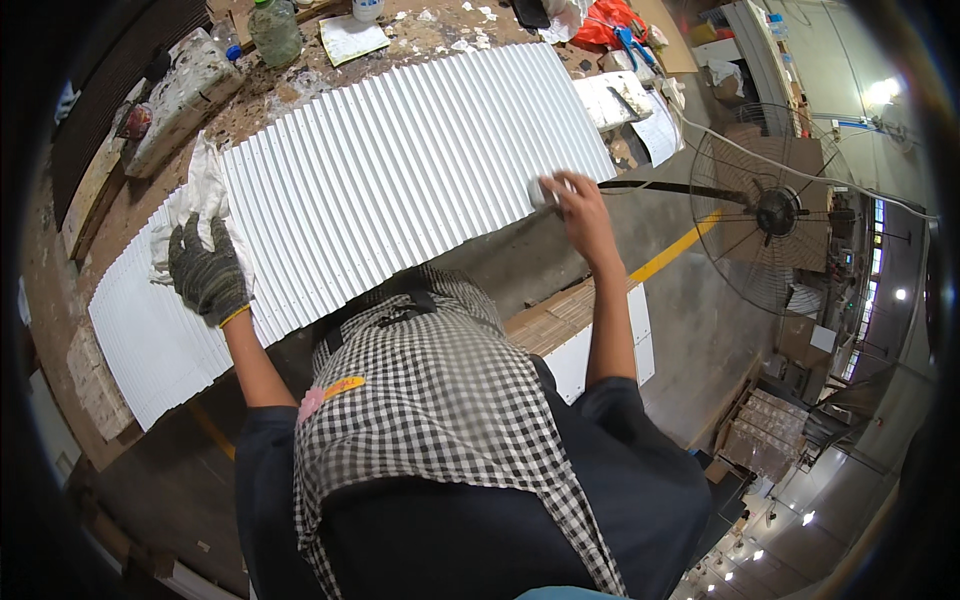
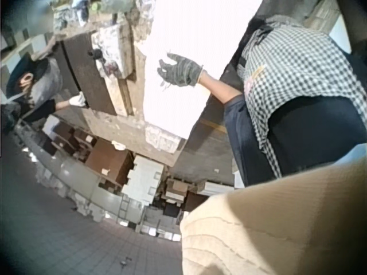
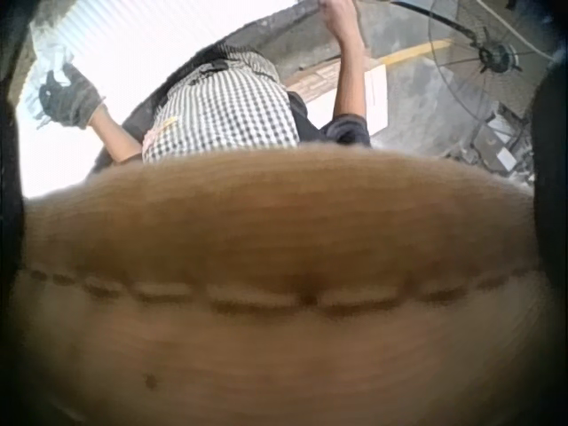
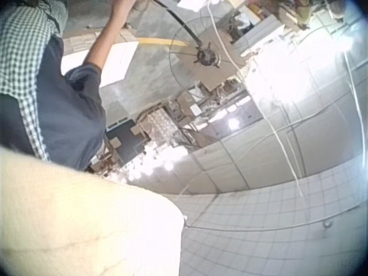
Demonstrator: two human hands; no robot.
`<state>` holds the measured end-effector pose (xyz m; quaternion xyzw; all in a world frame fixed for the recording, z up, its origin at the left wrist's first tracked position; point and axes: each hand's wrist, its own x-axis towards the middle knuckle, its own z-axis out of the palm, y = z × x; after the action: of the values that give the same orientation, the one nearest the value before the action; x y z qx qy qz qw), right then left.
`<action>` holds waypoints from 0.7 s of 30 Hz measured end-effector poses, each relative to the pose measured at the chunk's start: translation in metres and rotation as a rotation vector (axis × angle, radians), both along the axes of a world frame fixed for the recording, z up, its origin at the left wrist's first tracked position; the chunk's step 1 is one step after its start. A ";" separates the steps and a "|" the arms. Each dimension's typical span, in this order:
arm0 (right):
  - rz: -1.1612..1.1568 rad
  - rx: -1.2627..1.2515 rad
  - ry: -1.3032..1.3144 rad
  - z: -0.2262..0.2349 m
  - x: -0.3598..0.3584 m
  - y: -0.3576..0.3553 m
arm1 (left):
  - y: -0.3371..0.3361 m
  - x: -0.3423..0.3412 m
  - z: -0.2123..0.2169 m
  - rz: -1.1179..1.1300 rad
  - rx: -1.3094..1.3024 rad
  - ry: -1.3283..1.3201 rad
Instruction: The person wipes a white corrugated panel with a cloth, then uses a small rectangular tool to scrape or smooth the surface. The person repeats wiping and scraping motions across the panel while standing at a cluttered workbench.
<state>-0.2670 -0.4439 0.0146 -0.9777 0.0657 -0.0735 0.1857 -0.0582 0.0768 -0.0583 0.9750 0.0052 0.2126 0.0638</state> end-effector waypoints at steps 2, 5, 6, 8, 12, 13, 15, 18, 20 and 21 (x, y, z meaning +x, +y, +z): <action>0.060 -0.072 -0.115 -0.024 0.046 -0.010 | 0.001 -0.001 -0.001 -0.002 0.022 -0.006; 0.109 -0.124 -0.241 -0.046 0.129 -0.020 | -0.001 0.001 0.004 0.023 0.041 0.051; 0.115 -0.152 -0.293 -0.056 0.154 -0.026 | -0.006 0.002 0.008 0.018 0.053 0.056; 0.102 -0.189 -0.280 -0.069 0.202 -0.028 | -0.005 0.000 0.012 0.035 0.043 0.099; 0.099 -0.202 -0.239 -0.059 0.217 -0.022 | -0.004 0.001 0.018 0.008 0.079 0.132; 0.112 -0.184 -0.181 -0.054 0.201 -0.019 | -0.002 0.001 0.019 0.001 0.076 0.152; 0.087 -0.141 -0.107 -0.044 0.159 -0.013 | 0.002 0.001 0.025 -0.021 0.069 0.196; -0.015 -0.085 -0.016 -0.030 0.070 -0.003 | 0.011 -0.002 0.021 -0.086 0.074 0.145; -0.103 -0.100 0.016 -0.019 0.009 0.008 | 0.013 -0.001 0.015 -0.115 0.058 0.084; -0.142 -0.086 0.021 -0.012 -0.021 0.014 | 0.012 0.000 0.015 -0.120 0.049 0.081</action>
<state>-0.2877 -0.4297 0.0024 -0.9783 0.1337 -0.0790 0.1370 -0.0581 0.0892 -0.0428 0.9826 -0.0561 0.1690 0.0525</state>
